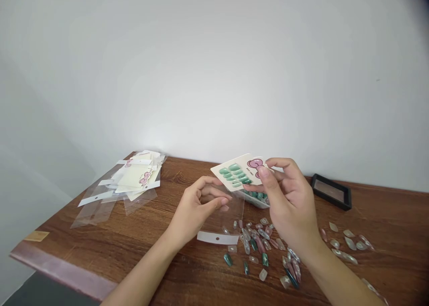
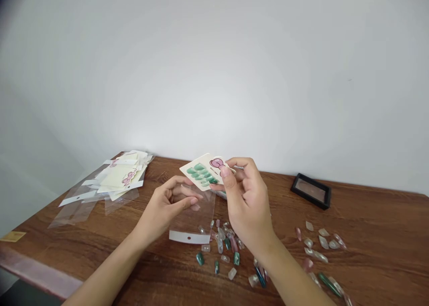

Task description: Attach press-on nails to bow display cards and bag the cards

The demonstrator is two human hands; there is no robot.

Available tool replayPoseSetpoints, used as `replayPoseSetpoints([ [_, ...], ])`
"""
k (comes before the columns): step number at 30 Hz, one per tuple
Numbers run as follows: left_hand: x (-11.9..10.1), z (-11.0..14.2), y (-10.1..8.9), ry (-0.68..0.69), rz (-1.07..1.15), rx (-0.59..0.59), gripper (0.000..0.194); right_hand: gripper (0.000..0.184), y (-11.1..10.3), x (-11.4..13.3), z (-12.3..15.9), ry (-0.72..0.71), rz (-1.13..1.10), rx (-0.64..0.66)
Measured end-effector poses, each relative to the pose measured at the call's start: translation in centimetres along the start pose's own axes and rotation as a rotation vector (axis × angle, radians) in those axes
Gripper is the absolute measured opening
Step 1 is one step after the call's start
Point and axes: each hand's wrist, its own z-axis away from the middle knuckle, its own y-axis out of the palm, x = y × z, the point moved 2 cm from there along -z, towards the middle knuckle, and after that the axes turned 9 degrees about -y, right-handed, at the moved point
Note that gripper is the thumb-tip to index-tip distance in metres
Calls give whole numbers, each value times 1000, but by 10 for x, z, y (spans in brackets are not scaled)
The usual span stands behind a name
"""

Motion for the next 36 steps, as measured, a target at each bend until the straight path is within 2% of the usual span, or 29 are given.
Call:
replayPoseSetpoints([
  [7, -3, -1, 0, -14, -41, -43, 21, 16, -3, -8, -3, 125, -155, 46],
  [13, -2, 1, -2, 3, -89, -83, 15, 16, -7, -5, -3, 121, -123, 7],
  [17, 0, 1, -4, -1, -122, -103, 22, 16, -8, -1, -3, 98, -57, -30],
  [26, -1, -1, -1, 60, -171, -87, 23, 16, -3, 4, -3, 68, -37, 3],
  [32, 0, 0, 0, 55, -160, -92, 21, 12, 1, 12, 2, -29, 23, 14],
  [36, -2, 0, 0, 44, -154, -111, 21, 8, 6, 21, 8, -117, 78, -50],
])
